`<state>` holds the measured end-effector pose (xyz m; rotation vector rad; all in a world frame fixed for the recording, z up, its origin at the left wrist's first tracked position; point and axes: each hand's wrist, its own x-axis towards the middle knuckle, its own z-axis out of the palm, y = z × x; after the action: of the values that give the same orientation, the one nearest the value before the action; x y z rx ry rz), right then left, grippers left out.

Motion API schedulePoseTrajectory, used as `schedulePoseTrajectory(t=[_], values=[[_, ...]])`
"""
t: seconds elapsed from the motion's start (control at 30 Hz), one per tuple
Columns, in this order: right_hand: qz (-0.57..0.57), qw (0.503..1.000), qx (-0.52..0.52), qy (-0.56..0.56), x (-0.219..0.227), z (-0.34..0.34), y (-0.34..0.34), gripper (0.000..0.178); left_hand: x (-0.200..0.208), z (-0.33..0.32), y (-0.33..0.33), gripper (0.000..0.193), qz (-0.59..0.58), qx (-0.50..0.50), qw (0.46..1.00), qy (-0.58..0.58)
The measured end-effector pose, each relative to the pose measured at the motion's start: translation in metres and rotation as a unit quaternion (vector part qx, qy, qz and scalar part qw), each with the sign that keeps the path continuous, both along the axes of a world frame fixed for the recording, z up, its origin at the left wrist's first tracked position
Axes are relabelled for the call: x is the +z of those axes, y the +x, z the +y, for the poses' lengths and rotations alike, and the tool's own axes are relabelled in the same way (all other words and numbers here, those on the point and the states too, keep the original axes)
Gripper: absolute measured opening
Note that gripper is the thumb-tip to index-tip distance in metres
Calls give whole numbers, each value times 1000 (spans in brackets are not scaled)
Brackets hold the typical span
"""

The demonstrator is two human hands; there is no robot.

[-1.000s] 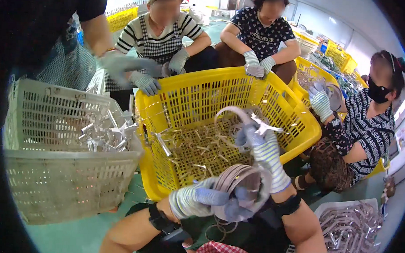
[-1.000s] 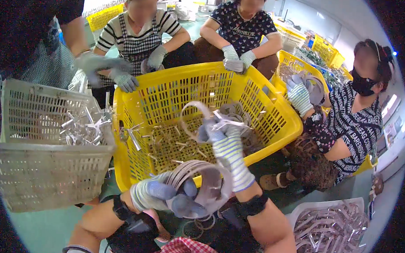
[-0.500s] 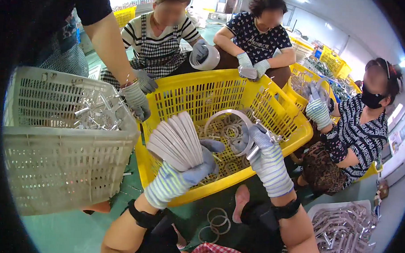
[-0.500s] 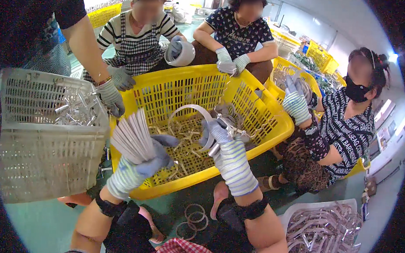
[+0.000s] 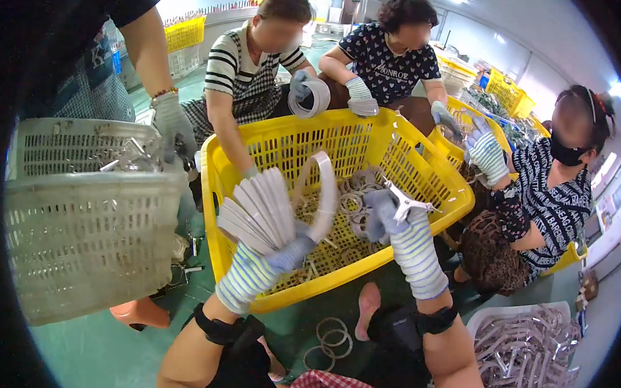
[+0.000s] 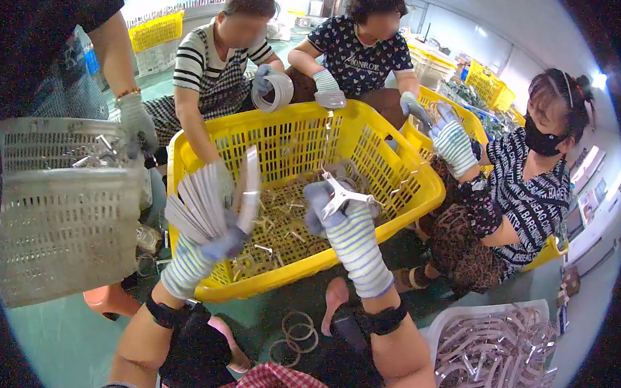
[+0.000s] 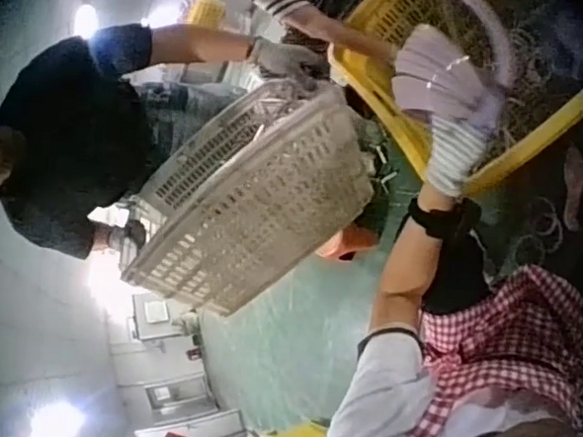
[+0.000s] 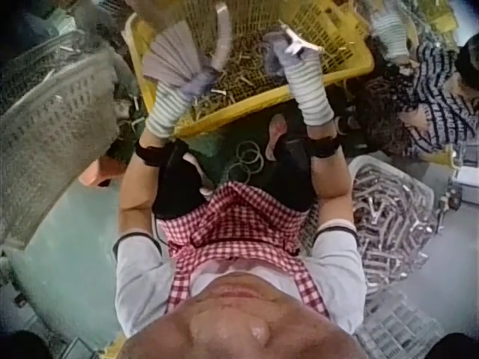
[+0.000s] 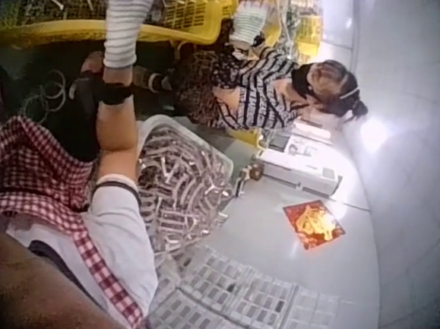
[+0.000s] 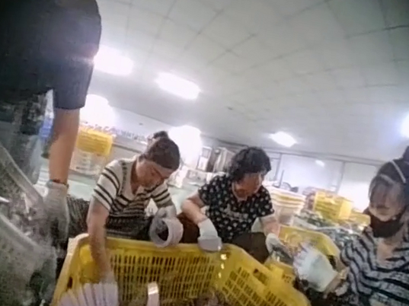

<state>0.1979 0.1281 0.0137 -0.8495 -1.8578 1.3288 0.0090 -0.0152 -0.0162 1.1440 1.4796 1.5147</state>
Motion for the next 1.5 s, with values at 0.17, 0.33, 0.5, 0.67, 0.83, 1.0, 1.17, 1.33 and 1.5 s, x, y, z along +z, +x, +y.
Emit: schedulePoseTrajectory(t=[0.17, 0.33, 0.5, 0.67, 0.83, 1.0, 1.17, 1.33, 1.5], values=[[-27, 988, 84, 128, -17, 0, 7, 30, 24, 3, -16, 21, -304, -35, 941, 144], [-3, 985, 121, 126, -23, -8, 18, 34, 18, -3, -24, 20, -371, -47, 919, 122], [-78, 968, 148, 186, -17, -10, 29, 35, 17, -14, -25, 23, -368, -43, 925, 90], [-131, 950, 165, 232, -19, -8, 32, 36, 16, -18, -31, 23, -318, -72, 942, 79], [-222, 923, 136, 284, -17, -6, 27, 40, 19, -15, -28, 25, -261, -57, 960, 83], [-265, 914, 146, 271, -10, -8, 20, 42, 22, -13, -34, 29, -163, -29, 984, 72], [-249, 929, 148, 230, -8, -2, 23, 35, 35, -21, -22, 40, 5, -83, 994, -66], [-142, 972, 130, 136, -3, -4, 25, 26, 25, -22, -36, 45, 136, -63, 988, 40], [-88, 981, 105, 140, -16, -2, 24, 25, 18, -16, -33, 33, 132, -15, 991, 28]])
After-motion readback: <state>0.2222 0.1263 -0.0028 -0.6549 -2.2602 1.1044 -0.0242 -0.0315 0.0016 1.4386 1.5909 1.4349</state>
